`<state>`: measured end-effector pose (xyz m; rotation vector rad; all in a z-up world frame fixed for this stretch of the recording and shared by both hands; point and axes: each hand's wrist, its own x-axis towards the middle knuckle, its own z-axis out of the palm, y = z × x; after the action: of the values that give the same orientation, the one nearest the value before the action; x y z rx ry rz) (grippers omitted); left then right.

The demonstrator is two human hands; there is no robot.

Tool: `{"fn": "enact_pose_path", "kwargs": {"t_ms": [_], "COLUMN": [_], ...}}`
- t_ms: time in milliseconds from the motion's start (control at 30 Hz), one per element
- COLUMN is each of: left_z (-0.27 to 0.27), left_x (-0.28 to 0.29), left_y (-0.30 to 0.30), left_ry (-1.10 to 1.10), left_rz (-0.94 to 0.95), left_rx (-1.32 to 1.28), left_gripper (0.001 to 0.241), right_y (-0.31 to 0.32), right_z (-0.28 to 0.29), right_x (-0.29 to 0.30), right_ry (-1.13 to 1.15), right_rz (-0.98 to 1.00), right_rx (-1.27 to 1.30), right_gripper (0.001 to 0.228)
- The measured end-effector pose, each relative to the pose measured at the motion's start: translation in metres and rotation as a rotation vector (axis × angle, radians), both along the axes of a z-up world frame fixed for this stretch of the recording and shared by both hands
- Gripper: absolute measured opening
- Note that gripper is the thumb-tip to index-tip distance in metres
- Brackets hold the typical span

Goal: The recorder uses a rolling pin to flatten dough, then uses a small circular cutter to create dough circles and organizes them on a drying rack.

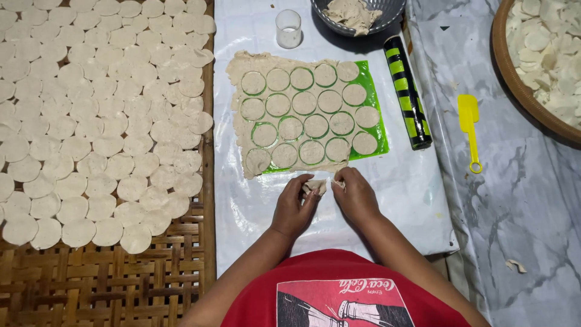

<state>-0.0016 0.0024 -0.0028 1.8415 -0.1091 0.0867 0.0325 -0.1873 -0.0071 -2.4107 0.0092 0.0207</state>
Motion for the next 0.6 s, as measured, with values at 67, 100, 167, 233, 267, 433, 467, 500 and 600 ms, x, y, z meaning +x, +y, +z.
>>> {"fn": "enact_pose_path", "kwargs": {"t_ms": [67, 100, 167, 233, 267, 433, 467, 500, 600], "left_z": [0.001, 0.002, 0.004, 0.005, 0.003, -0.016, -0.018, -0.019, -0.023], "left_x": [0.0, 0.0, -0.002, -0.001, -0.001, 0.007, 0.011, 0.015, 0.02], "left_y": [0.0, 0.0, 0.0, 0.0, -0.001, -0.002, -0.002, -0.001, 0.001], "left_ry": [0.007, 0.008, 0.015, 0.029, 0.028, 0.053, 0.053, 0.178, 0.317], "left_rz": [0.0, -0.004, -0.009, -0.01, -0.011, 0.025, 0.026, 0.06, 0.069], "left_rx": [-0.002, 0.007, 0.016, 0.018, 0.019, -0.144, -0.144, -0.227, -0.314], "left_gripper": [0.036, 0.036, 0.037, 0.035, 0.035, 0.033, 0.033, 0.033, 0.033], "right_y": [0.001, 0.001, 0.002, 0.003, 0.002, 0.018, 0.021, 0.023, 0.021], "right_z": [0.003, 0.005, 0.004, 0.001, -0.004, 0.001, 0.001, 0.002, -0.007], "right_x": [0.0, 0.006, 0.015, 0.028, 0.028, 0.004, -0.002, -0.009, -0.006], "right_ry": [0.029, 0.089, 0.154, 0.025, 0.024, -0.024, -0.024, -0.026, -0.068], "right_rz": [0.059, -0.071, -0.202, -0.214, -0.215, 0.061, 0.063, 0.149, 0.081], "right_rx": [0.055, 0.068, 0.08, -0.068, -0.066, -0.091, -0.09, -0.049, 0.023], "right_gripper": [0.028, 0.036, 0.044, 0.037, 0.037, 0.025, 0.025, 0.027, 0.038]}}
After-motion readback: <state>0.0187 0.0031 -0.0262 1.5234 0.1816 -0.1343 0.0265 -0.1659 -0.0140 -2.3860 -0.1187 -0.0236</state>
